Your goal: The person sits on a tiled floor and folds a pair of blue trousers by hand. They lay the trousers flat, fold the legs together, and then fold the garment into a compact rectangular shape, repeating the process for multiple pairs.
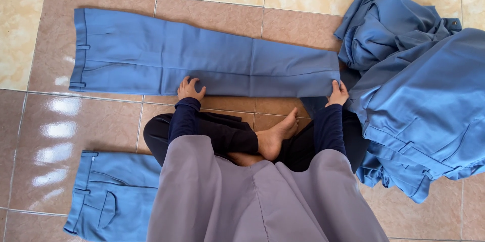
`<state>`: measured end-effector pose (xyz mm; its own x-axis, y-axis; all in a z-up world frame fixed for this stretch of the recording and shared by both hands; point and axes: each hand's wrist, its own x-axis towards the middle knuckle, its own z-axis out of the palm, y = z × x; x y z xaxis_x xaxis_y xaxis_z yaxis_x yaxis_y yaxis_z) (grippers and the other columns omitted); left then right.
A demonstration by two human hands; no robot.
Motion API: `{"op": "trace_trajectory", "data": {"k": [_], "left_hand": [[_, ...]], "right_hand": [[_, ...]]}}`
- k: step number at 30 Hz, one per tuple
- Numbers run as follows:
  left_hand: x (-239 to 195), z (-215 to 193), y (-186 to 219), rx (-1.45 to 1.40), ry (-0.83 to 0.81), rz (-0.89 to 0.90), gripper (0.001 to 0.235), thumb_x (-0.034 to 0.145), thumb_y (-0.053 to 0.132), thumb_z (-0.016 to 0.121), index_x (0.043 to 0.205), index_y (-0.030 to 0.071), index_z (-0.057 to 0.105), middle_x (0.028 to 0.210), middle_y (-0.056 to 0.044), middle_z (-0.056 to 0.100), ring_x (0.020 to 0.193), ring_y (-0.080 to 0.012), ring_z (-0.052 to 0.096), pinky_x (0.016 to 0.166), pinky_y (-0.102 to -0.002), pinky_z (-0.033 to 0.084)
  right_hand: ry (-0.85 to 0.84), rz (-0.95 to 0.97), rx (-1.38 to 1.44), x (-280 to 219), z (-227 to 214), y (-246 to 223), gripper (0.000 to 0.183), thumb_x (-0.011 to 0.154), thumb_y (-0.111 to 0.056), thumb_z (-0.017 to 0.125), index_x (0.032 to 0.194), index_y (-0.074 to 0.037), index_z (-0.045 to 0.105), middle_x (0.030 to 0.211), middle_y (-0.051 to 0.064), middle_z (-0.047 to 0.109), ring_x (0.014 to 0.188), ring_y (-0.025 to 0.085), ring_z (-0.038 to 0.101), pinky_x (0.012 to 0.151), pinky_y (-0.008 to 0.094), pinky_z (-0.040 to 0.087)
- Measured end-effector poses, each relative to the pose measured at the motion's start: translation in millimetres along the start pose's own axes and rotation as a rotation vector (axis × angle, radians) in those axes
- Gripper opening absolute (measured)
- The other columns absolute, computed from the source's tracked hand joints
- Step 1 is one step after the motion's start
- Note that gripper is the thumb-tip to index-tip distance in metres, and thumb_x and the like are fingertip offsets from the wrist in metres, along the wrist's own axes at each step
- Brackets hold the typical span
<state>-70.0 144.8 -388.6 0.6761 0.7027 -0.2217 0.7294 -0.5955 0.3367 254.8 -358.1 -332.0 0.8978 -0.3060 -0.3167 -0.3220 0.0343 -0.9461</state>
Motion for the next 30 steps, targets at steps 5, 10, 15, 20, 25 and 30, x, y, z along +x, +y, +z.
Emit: {"op": "trace_trajectory", "data": {"k": [5,10,15,20,25,30], "left_hand": [[-5.7,-10.7,8.2,-0.017,-0.003,-0.002,0.055,0.086,0.063,0.066,0.132,0.034,0.061,0.153,-0.005,0.041,0.142,-0.0334,0.045,0.113,-0.053,0.040],[-7.2,-5.2,12.7,-0.062,0.029,0.024,0.048,0.089,0.061,0.066,0.125,0.030,0.066,0.151,-0.006,0.045,0.140,-0.0344,0.048,0.110,-0.053,0.042],[1.2,28.1,11.1,-0.122,0.083,0.178,0.037,0.090,0.063,0.064,0.114,0.035,0.070,0.133,0.003,0.059,0.121,-0.0274,0.064,0.098,-0.046,0.052],[-14.9,15.5,31.3,-0.203,0.029,0.245,0.030,0.091,0.054,0.067,0.110,0.032,0.071,0.124,0.003,0.065,0.113,-0.0258,0.068,0.097,-0.043,0.053],[-38.2,11.8,69.3,-0.400,0.079,0.318,0.019,0.089,0.043,0.073,0.104,0.031,0.075,0.110,0.008,0.073,0.100,-0.0175,0.072,0.090,-0.034,0.058],[-58.7,45.0,141.2,-0.748,-0.142,0.259,0.030,0.096,0.046,0.072,0.107,0.019,0.077,0.102,-0.009,0.078,0.098,-0.0305,0.074,0.087,-0.041,0.061]], "right_hand": [[-0.161,-0.126,-0.023,-26.0,30.1,20.5,0.044,0.082,-0.006,0.084,0.121,-0.018,0.069,0.101,0.008,0.059,0.079,0.024,0.066,0.050,0.031,0.064],[-0.330,-0.573,-0.436,-43.8,81.9,53.3,0.059,0.082,-0.011,0.086,0.137,-0.012,0.065,0.110,0.032,0.068,0.096,0.050,0.068,0.069,0.052,0.061],[-0.336,-0.588,-0.814,-78.1,121.9,99.4,0.051,0.082,-0.026,0.082,0.131,-0.027,0.067,0.118,0.009,0.070,0.112,0.032,0.068,0.097,0.046,0.057],[-0.284,-0.776,-0.757,-133.8,114.4,100.4,0.034,0.094,-0.017,0.070,0.127,-0.020,0.061,0.112,0.004,0.062,0.098,0.026,0.069,0.082,0.038,0.062],[-0.235,-0.982,-0.681,-171.7,108.8,86.3,0.019,0.096,-0.024,0.070,0.115,-0.022,0.066,0.104,-0.005,0.063,0.092,0.016,0.070,0.076,0.028,0.062],[-0.374,-1.215,-0.638,-192.7,105.0,69.7,0.018,0.094,-0.015,0.075,0.110,-0.020,0.072,0.102,-0.003,0.062,0.089,0.018,0.071,0.077,0.030,0.062]]}}
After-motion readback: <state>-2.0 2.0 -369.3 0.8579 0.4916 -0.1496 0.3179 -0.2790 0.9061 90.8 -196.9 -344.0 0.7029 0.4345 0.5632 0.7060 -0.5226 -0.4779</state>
